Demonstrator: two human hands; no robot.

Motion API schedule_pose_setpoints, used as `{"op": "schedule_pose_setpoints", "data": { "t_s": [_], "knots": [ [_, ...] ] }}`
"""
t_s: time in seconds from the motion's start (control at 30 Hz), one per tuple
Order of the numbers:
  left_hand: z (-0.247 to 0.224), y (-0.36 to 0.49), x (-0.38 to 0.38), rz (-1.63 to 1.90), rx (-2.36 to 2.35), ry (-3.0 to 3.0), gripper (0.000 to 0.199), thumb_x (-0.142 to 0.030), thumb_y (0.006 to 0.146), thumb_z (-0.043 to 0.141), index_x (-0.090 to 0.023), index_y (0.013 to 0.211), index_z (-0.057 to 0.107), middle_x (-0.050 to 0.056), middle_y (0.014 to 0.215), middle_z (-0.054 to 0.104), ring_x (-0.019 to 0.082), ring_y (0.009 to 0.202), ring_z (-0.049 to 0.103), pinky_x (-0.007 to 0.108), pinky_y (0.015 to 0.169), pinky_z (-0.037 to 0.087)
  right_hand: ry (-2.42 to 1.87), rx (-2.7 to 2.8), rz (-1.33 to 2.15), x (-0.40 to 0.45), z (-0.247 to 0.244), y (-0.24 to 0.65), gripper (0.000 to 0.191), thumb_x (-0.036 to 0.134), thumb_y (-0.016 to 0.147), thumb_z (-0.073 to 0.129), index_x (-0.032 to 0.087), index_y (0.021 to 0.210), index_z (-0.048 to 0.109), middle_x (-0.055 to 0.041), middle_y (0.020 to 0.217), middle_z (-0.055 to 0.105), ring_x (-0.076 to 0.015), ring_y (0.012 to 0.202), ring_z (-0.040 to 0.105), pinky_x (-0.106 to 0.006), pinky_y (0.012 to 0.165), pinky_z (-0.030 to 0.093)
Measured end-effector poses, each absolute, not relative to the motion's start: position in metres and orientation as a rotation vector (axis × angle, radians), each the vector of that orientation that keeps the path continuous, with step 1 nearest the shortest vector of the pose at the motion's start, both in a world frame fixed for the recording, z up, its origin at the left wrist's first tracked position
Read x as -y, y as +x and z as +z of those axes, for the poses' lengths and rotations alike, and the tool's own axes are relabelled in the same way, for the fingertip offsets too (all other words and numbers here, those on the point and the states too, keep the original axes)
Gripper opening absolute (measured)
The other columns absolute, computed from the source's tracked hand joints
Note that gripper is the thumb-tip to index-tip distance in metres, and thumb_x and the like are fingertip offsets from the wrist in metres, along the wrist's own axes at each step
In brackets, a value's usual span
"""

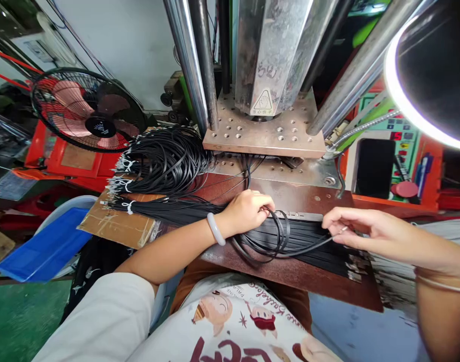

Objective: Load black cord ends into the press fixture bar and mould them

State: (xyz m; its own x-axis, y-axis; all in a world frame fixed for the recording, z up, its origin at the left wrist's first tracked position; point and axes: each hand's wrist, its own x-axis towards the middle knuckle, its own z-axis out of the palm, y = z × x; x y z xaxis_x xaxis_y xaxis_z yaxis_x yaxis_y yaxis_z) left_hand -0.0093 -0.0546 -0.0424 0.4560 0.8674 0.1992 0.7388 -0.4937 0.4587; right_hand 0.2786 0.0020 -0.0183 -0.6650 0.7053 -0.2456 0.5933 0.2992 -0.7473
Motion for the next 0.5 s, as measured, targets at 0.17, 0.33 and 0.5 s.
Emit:
{"op": "schedule_pose_setpoints", "data": {
  "t_s": [0.17,0.33,0.5],
  "knots": [
    [-0.04,-0.01,0.048,0.601,-1.369,2.346,0.012,-0.009,0.083,0.061,-0.014,0.086,0.071,0.003,0.085,0.073,0.018,0.082,0.066,0.03,0.081,0.047,-1.108,2.708,1.564,0.006,-0.015,0.289,0.04,0.054,0.089,0.053,0.021,0.106,0.067,-0.0074,0.091,0.065,-0.0187,0.076,0.06,-0.03,0.069,0.048],
    [-0.027,-0.024,0.043,0.552,-1.211,2.299,0.016,-0.019,0.087,0.066,-0.014,0.101,0.072,0.005,0.1,0.074,0.015,0.09,0.068,0.025,0.087,0.049,-0.841,2.895,1.045,0.026,-0.024,0.299,0.027,0.035,0.095,0.046,0.022,0.094,0.069,-0.0079,0.089,0.064,-0.018,0.076,0.061,-0.03,0.067,0.048],
    [-0.011,-0.031,0.046,0.275,-1.417,2.694,0.019,-0.014,0.092,0.054,-0.012,0.084,0.071,0.01,0.098,0.069,0.021,0.096,0.064,0.03,0.085,0.049,-0.856,2.931,-0.32,0.044,-0.01,0.287,0.026,0.009,0.083,0.044,0.016,0.075,0.067,-0.0116,0.076,0.058,-0.026,0.072,0.054,-0.038,0.061,0.042]
  ]
}}
